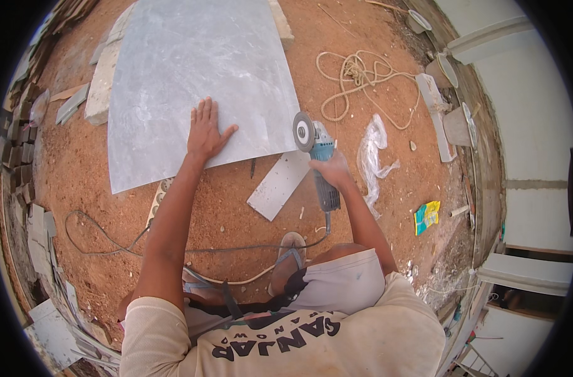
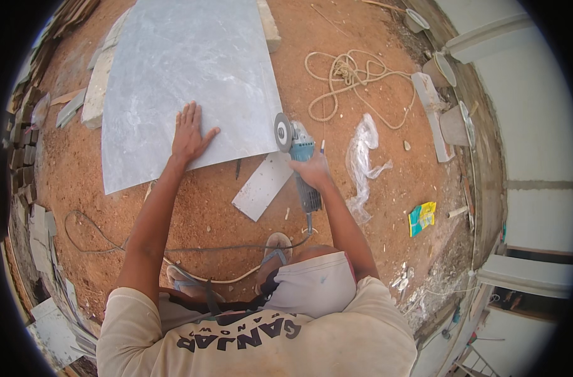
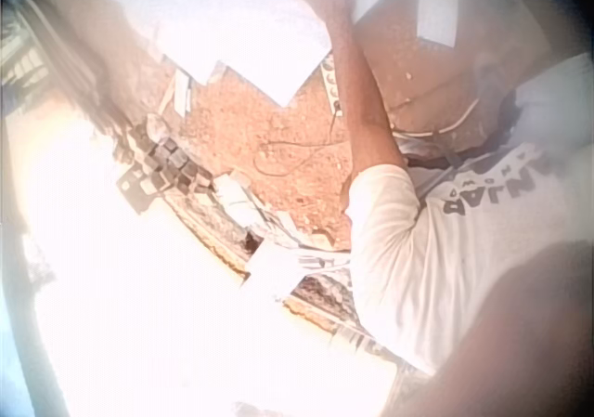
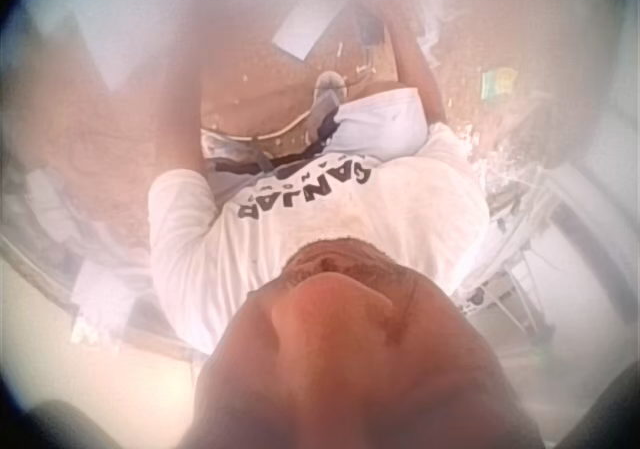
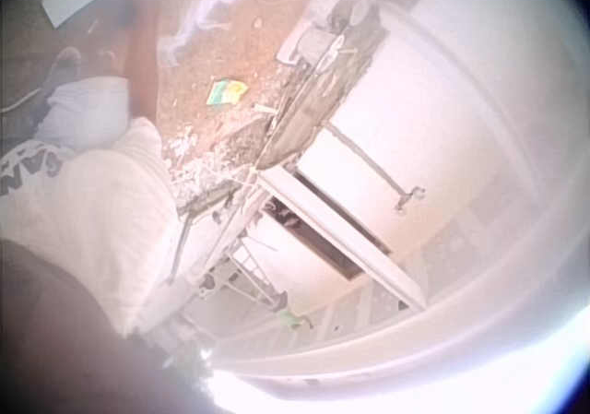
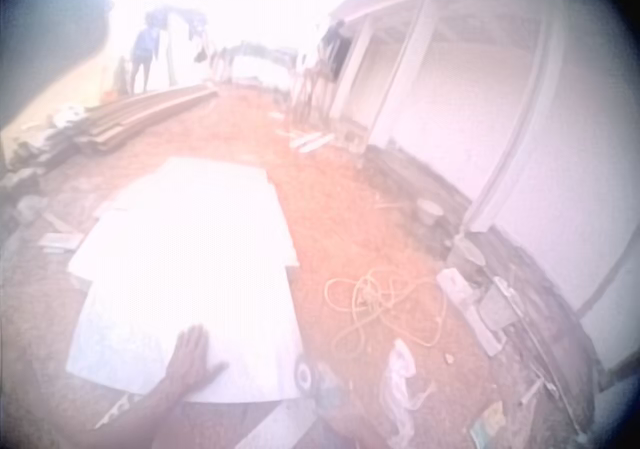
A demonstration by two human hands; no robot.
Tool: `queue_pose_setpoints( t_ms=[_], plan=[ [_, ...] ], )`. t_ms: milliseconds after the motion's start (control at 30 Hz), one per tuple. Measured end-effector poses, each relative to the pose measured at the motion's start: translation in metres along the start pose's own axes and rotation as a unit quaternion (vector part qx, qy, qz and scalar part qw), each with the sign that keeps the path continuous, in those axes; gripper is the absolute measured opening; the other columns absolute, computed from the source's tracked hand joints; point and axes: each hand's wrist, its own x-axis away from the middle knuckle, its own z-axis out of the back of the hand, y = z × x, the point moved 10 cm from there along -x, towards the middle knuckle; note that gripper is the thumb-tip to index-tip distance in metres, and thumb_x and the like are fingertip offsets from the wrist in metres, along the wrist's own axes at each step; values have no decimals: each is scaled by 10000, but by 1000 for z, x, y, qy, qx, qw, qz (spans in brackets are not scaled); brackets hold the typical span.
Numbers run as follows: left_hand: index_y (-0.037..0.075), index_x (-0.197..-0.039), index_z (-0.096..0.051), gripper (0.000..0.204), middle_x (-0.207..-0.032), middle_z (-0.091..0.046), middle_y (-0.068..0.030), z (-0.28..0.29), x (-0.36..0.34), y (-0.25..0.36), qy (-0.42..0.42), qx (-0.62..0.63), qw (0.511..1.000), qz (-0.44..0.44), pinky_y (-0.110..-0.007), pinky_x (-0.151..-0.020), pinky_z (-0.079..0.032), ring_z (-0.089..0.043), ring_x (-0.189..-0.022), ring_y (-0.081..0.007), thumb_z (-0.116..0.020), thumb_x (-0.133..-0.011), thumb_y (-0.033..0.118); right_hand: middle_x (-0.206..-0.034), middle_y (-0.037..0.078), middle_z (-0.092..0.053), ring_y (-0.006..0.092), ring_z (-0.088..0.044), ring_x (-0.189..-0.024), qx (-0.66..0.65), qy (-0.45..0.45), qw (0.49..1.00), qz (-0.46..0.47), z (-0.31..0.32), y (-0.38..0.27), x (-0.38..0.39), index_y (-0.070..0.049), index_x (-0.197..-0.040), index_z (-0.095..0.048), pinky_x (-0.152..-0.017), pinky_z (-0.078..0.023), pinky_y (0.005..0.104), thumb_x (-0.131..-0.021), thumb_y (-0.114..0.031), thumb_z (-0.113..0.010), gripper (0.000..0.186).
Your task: The person walks through a room under construction and briefly handles a red bag. They then move outside to a construction area and use an angle grinder to cut a large white tile. The person cuts along the edge of the tile, creating a straight cut.
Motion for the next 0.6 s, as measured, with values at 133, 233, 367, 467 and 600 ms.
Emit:
queue_pose_setpoints(
  t_ms=[133,233,367,467,600],
  plan=[
    [-42,-1551,-261,960,-1646,-205,-198,0,0,-2,-3,1,1000,3,-462,-1269,-84,-118,-1545,-326,-506,-936,655,-861,155,-722,246,-709,-778,-6,0,1000,-15,1,1,13,33,-1009,-684,-714,-556,393,-706,-301,-777,461],
    [-41,-1551,-261,962,-1645,-203,-199,0,0,-2,-2,2,1000,2,-464,-1269,-83,-117,-1545,-327,-506,-935,656,-958,198,-728,319,-720,-904,-3,-29,999,-29,-2,5,19,15,-1100,-661,-820,-561,412,-706,-325,-778,533],
    [-41,-1550,-263,965,-1644,-204,-201,-1,0,-3,3,-1,1000,0,-468,-1268,-83,-116,-1544,-329,-505,-934,661,-907,166,-726,272,-715,-835,-31,-29,998,-40,-2,8,28,12,-1062,-671,-765,-561,399,-710,-302,-776,483],
    [-41,-1549,-266,967,-1644,-205,-202,-2,0,-3,4,1,1000,0,-470,-1268,-84,-118,-1544,-329,-504,-933,665,-835,128,-720,231,-703,-750,-20,-6,999,-30,0,9,30,4,-1013,-698,-702,-556,387,-718,-278,-771,413],
    [-42,-1548,-270,965,-1644,-207,-203,-2,0,-3,6,3,1000,-3,-470,-1267,-85,-119,-1545,-327,-503,-934,666,-918,150,-722,265,-709,-842,-31,-18,999,-36,-2,12,32,3,-1071,-668,-773,-556,398,-701,-297,-777,489]
  ],
)
